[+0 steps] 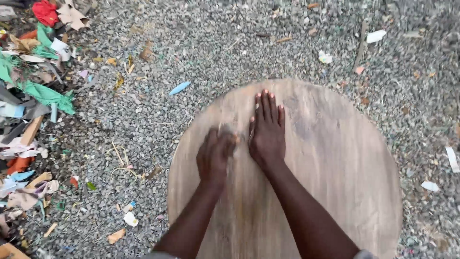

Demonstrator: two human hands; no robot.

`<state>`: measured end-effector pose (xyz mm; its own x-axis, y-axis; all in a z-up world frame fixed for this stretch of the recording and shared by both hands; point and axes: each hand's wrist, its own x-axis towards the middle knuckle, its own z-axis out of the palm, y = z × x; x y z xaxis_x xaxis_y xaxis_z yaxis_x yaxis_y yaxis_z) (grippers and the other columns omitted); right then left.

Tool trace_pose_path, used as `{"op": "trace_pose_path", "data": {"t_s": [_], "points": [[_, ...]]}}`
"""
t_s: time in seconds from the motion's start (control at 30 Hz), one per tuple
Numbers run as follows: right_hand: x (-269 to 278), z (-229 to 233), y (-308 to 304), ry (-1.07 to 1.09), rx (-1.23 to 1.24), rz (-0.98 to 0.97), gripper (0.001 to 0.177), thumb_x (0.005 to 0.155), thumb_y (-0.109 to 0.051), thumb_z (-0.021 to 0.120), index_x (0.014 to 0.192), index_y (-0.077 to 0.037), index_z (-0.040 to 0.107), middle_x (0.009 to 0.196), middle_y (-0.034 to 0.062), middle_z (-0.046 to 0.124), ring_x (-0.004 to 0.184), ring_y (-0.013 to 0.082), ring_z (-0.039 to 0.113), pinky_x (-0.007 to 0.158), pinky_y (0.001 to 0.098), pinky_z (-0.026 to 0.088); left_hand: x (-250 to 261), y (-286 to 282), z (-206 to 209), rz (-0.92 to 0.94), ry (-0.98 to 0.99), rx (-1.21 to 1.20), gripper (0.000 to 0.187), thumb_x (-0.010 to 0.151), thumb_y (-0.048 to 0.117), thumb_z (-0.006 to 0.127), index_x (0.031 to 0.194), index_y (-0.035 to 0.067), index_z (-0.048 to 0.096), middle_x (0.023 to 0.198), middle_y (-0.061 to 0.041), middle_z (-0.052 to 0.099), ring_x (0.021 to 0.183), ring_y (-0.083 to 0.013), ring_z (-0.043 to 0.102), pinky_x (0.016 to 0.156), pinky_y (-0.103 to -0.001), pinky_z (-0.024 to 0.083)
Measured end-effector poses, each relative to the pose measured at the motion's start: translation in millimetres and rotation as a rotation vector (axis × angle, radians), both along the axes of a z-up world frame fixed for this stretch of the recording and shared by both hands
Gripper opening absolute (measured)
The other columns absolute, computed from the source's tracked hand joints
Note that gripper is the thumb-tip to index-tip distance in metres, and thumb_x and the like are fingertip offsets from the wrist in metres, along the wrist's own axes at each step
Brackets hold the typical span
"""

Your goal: Sanding the top surface and edges of a circular wooden table using sandpaper to smooth the finish.

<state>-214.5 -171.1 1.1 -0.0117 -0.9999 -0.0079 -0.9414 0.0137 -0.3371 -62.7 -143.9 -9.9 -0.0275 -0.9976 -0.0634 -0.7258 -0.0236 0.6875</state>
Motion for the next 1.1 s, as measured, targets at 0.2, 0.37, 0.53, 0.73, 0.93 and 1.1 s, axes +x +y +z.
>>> {"op": "trace_pose_path", "data": {"t_s": [0.2,0.37,0.53,0.73,0.93,1.1], "points": [[3.0,-2.7,-0.6,0.026,0.019,-0.023,0.056,0.11,-0.027,0.026,0.163,-0.009,0.026,0.173,0.0088,0.019,0.16,0.0247,0.011,0.128,0.0444,0.006,-15.9,-28.6,69.4,0.479,0.542,0.58,0.04,0.081,0.044,0.07,0.071,0.014,0.046,0.068,-0.006,0.05,0.072,-0.0236,0.054,0.081,-0.033,0.041],[5.4,1.5,-0.5,0.01,-0.026,-0.008,0.055,0.11,-0.024,0.029,0.162,-0.008,0.028,0.172,0.0099,0.02,0.16,0.0258,0.013,0.128,0.045,0.007,-20.5,-68.4,19.9,0.124,-0.052,-0.02,0.022,0.099,0.039,0.064,0.085,0.023,0.059,0.095,-0.006,0.055,0.088,-0.0386,0.065,0.079,-0.052,0.052],[1.0,-0.8,0.2,-0.055,-0.083,0.002,0.055,0.111,-0.026,0.022,0.162,-0.006,0.027,0.171,0.011,0.022,0.16,0.0254,0.014,0.129,0.0439,0.007,-11.0,50.1,15.0,0.113,-0.033,0.206,0.018,0.091,0.04,0.073,0.1,0.025,0.068,0.108,-0.001,0.062,0.088,-0.0292,0.065,0.067,-0.044,0.054],[7.9,-4.4,2.5,-0.015,-0.049,-0.053,0.054,0.11,-0.025,0.028,0.162,-0.01,0.029,0.172,0.0078,0.021,0.16,0.0244,0.015,0.129,0.0439,0.006,-32.9,-65.5,65.8,0.449,0.427,0.433,0.03,0.084,0.044,0.074,0.08,0.019,0.057,0.079,-0.002,0.05,0.079,-0.0244,0.055,0.079,-0.037,0.045],[-45.0,-5.4,14.4,0.068,-0.058,-0.072,0.065,0.11,-0.046,0.036,0.165,-0.013,0.024,0.173,0.0061,0.018,0.161,0.0235,0.012,0.129,0.0462,0.006,-45.0,-116.7,32.6,0.22,0.101,-0.113,0.008,0.093,0.035,0.074,0.094,0.032,0.066,0.096,0.003,0.055,0.098,-0.0312,0.068,0.087,-0.047,0.053],[-143.4,12.3,25.0,0.16,-0.058,-0.297,0.076,0.108,-0.054,0.04,0.165,-0.007,0.024,0.172,0.0146,0.019,0.16,0.03,0.014,0.128,0.0507,0.009,-53.6,-54.3,30.2,0.147,0.073,-0.054,0.009,0.099,0.039,0.069,0.105,0.032,0.069,0.099,0.001,0.056,0.096,-0.0311,0.069,0.084,-0.048,0.055]]}}
